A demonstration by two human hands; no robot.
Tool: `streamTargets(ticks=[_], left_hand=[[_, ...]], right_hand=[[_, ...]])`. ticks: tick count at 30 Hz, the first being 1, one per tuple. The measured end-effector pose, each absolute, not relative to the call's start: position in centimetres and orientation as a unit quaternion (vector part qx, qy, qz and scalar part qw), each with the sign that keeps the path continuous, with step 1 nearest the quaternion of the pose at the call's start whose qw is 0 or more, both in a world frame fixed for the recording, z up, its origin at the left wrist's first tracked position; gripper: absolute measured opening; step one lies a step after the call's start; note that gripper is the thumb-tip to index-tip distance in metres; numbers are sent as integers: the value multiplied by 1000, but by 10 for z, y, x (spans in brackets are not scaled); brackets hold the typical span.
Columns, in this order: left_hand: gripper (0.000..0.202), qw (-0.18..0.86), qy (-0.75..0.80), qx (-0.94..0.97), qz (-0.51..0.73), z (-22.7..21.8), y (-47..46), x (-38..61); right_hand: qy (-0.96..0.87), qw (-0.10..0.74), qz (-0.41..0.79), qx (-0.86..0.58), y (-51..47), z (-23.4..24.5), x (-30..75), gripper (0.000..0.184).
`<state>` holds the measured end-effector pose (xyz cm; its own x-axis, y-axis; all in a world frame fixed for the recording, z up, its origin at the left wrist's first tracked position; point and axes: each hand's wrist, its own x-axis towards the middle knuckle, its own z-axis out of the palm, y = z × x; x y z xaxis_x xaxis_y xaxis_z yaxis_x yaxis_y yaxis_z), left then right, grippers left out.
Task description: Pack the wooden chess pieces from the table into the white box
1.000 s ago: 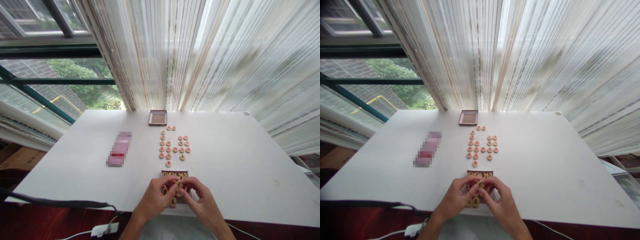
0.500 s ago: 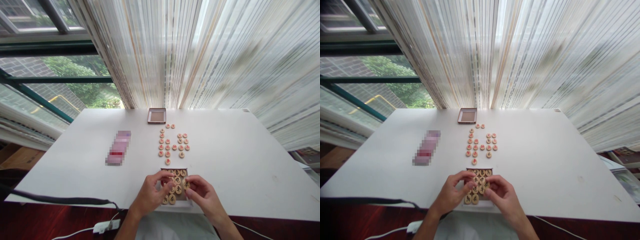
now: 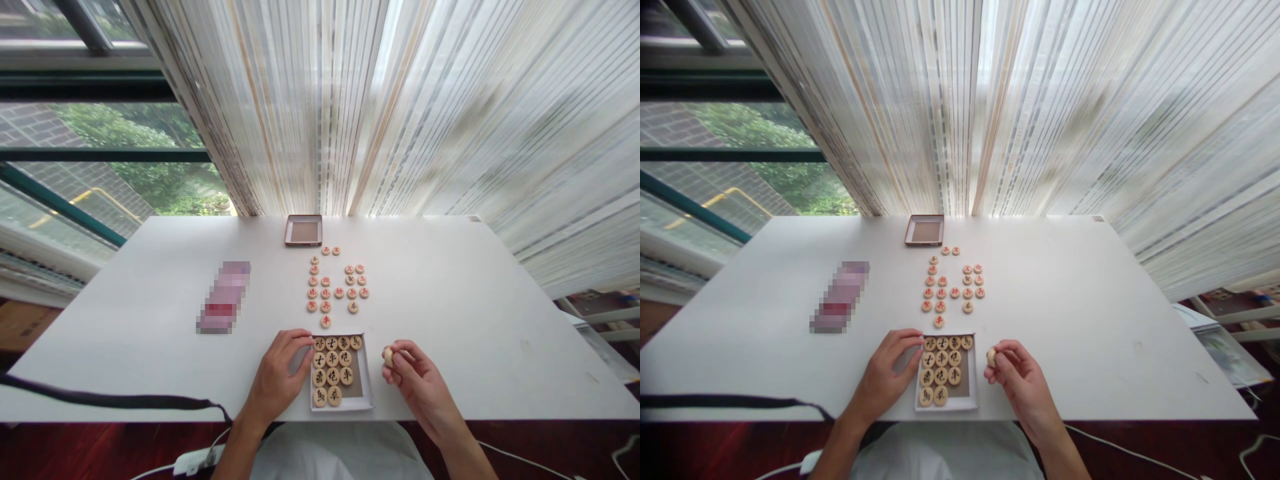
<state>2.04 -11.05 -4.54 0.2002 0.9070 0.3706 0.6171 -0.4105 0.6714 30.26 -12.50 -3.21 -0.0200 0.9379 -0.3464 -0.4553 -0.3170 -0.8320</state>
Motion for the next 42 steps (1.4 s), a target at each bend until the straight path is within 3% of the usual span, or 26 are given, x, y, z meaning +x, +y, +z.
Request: streamTargets(ticks=[9, 15, 23, 33, 42], left_hand=[[18, 180, 513, 758, 361, -48, -109, 22], [17, 188, 511, 756, 364, -47, -110, 23], [17, 187, 513, 753, 367, -46, -109, 23], [18, 197, 504, 758, 364, -44, -109, 23], [19, 195, 501, 757, 371, -43, -109, 23]], right_hand=[[-190, 529, 713, -419, -125, -25, 298, 29], [-295, 516, 657, -464, -127, -29, 300, 39], [-549, 413, 489, -537, -131, -15, 298, 31], [-577, 369, 527, -503, -137, -16, 302, 28], [-676, 263, 462, -510, -139, -2, 289, 18]])
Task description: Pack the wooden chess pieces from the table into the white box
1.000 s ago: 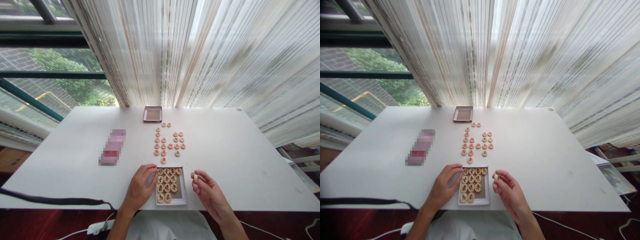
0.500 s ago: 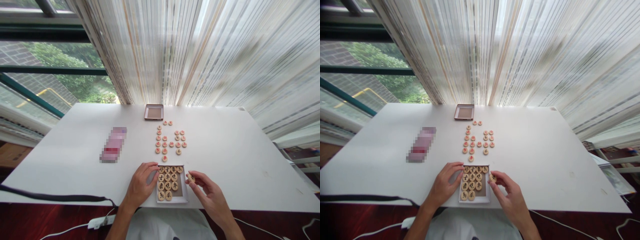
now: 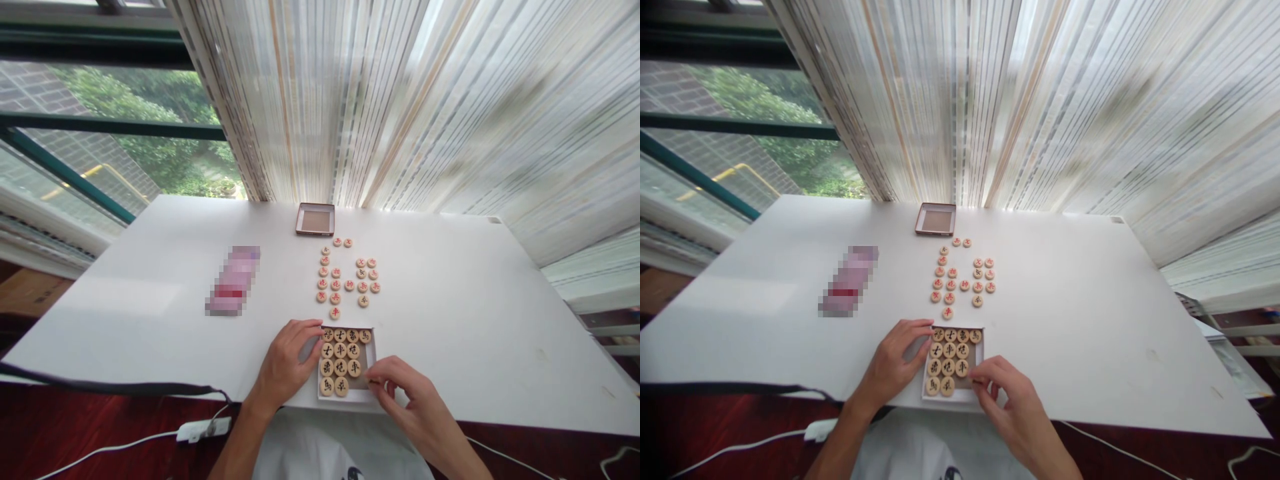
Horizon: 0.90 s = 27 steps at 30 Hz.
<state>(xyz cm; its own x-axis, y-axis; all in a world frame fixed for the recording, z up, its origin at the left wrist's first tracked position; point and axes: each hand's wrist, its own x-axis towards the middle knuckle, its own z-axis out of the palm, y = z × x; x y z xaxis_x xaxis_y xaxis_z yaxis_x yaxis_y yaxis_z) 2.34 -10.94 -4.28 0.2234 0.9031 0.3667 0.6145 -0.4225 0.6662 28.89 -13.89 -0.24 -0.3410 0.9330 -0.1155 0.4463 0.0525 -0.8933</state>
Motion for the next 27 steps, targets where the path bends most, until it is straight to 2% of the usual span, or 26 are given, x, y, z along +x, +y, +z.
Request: streamTargets(ticks=[9, 14, 27], left_hand=[[19, 193, 504, 755, 372, -42, -109, 24], [17, 198, 503, 755, 371, -43, -110, 24], [17, 194, 507, 755, 367, -43, -110, 24]], right_hand=[[-716, 234, 362, -549, -149, -13, 273, 21], [-725, 197, 330, -571, -154, -15, 267, 15], [-745, 210, 244, -585, -160, -23, 258, 20]])
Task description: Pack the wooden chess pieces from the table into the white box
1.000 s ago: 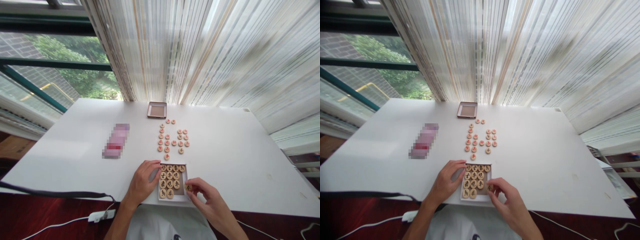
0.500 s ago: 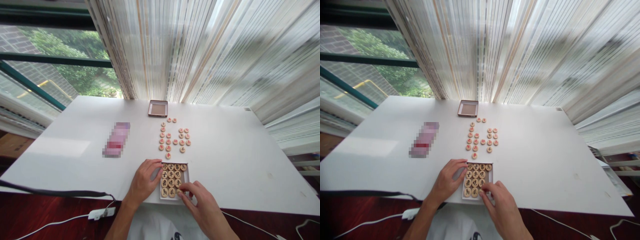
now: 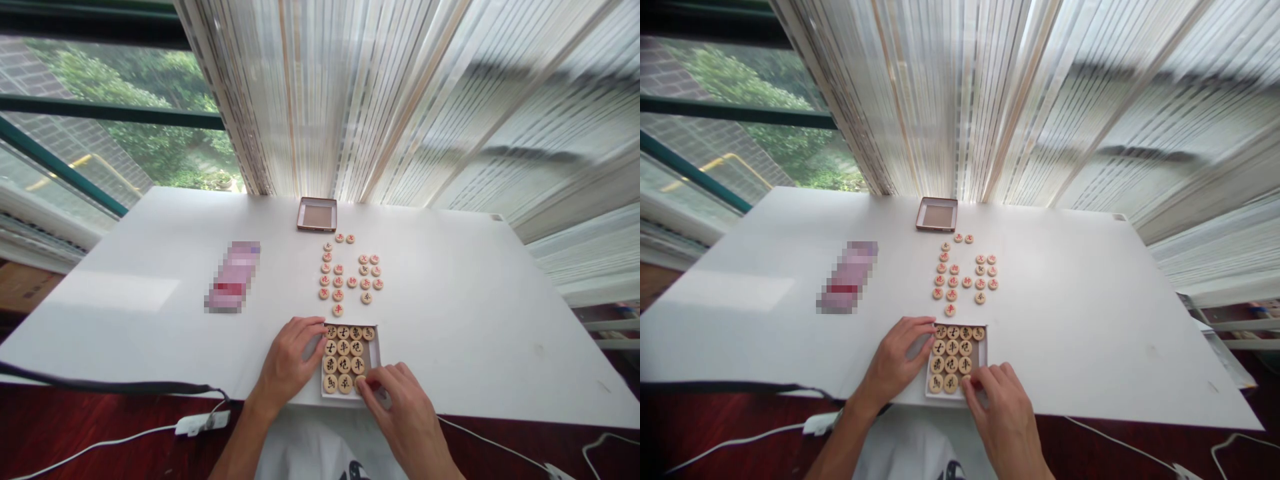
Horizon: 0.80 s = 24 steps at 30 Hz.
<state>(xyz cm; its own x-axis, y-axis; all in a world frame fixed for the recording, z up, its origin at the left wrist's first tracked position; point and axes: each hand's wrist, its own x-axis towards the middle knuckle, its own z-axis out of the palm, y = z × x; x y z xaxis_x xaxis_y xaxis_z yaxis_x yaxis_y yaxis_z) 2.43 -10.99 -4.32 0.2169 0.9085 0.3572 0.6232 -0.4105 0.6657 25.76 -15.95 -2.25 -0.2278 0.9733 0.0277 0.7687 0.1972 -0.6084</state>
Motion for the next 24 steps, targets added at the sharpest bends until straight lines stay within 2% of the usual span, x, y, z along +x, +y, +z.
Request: streamTargets(ticks=[4, 11, 18, 24], left_hand=[[17, 195, 508, 755, 365, -42, -110, 25], [17, 195, 506, 756, 366, -42, -110, 24], [17, 195, 509, 753, 369, -43, -110, 25], [17, 192, 508, 754, 369, -44, -110, 25]], right_hand=[[-752, 195, 239, -582, -160, -22, 259, 19], [-778, 167, 256, -550, -160, -17, 269, 4], [-768, 150, 275, -558, -156, -15, 266, 4], [-760, 155, 269, -570, -153, -18, 263, 12]])
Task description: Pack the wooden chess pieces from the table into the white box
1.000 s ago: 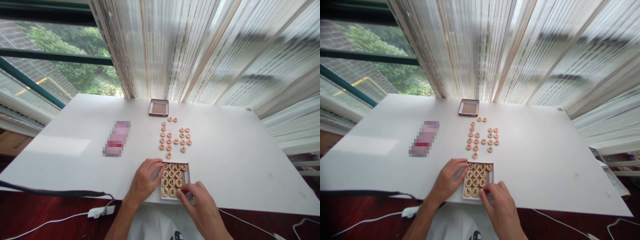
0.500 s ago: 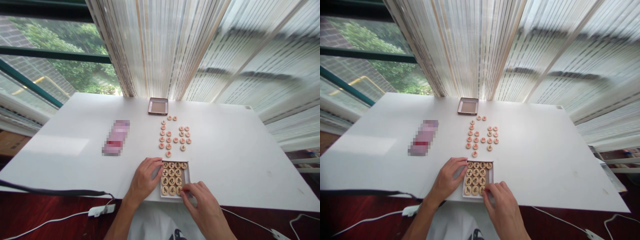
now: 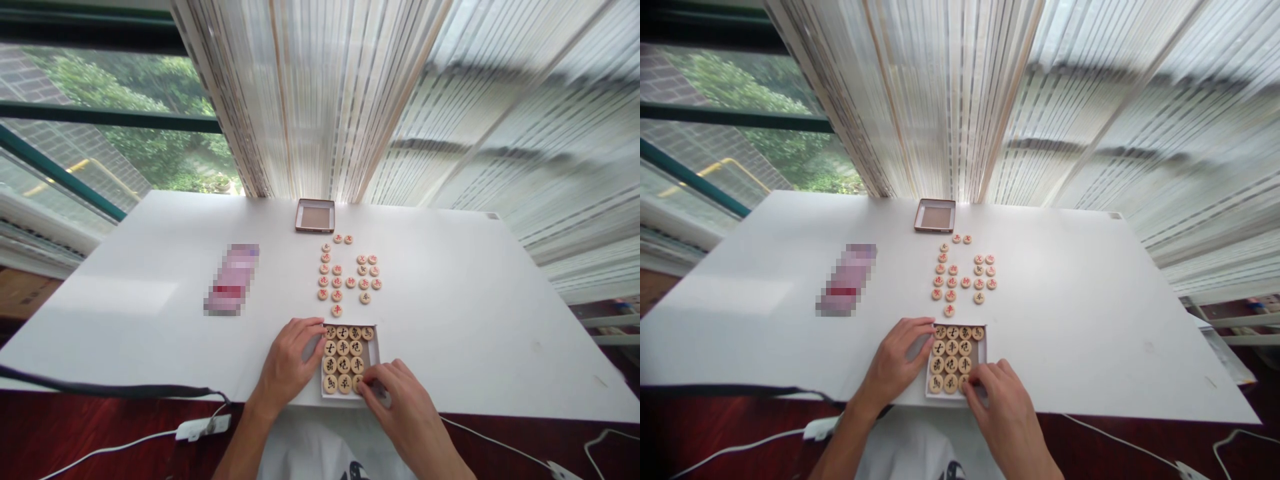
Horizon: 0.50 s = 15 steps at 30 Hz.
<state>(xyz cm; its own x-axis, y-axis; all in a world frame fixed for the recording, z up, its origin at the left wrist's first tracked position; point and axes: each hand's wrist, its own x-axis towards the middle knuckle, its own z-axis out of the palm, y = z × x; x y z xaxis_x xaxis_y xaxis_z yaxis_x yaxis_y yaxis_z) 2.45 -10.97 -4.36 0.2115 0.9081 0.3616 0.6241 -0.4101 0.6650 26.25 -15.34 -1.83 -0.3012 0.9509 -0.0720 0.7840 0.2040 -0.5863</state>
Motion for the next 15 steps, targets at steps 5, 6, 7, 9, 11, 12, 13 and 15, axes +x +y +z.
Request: streamTargets(ticks=[5, 6, 7, 9, 11, 12, 13, 15], left_hand=[[16, 194, 507, 755, 368, -43, -110, 24], [16, 195, 507, 755, 368, -43, -110, 24], [17, 195, 507, 755, 366, -43, -111, 24], [17, 195, 508, 755, 366, -43, -111, 24], [17, 195, 507, 756, 365, -44, -111, 24], [17, 194, 507, 757, 365, -44, -111, 24], [17, 194, 506, 757, 365, -44, -111, 24], [17, 195, 505, 759, 362, -45, -110, 23]], right_hand=[[-766, 169, 255, -565, -152, -19, 261, 14], [-766, 175, 253, -564, -153, -19, 261, 13], [-766, 181, 252, -564, -153, -18, 261, 13], [-763, 198, 250, -562, -153, -16, 262, 12], [-752, 222, 255, -566, -150, -14, 265, 12], [-743, 237, 258, -571, -148, -12, 267, 13], [-734, 252, 258, -576, -144, -11, 270, 13], [-719, 282, 247, -585, -132, -8, 277, 15]])
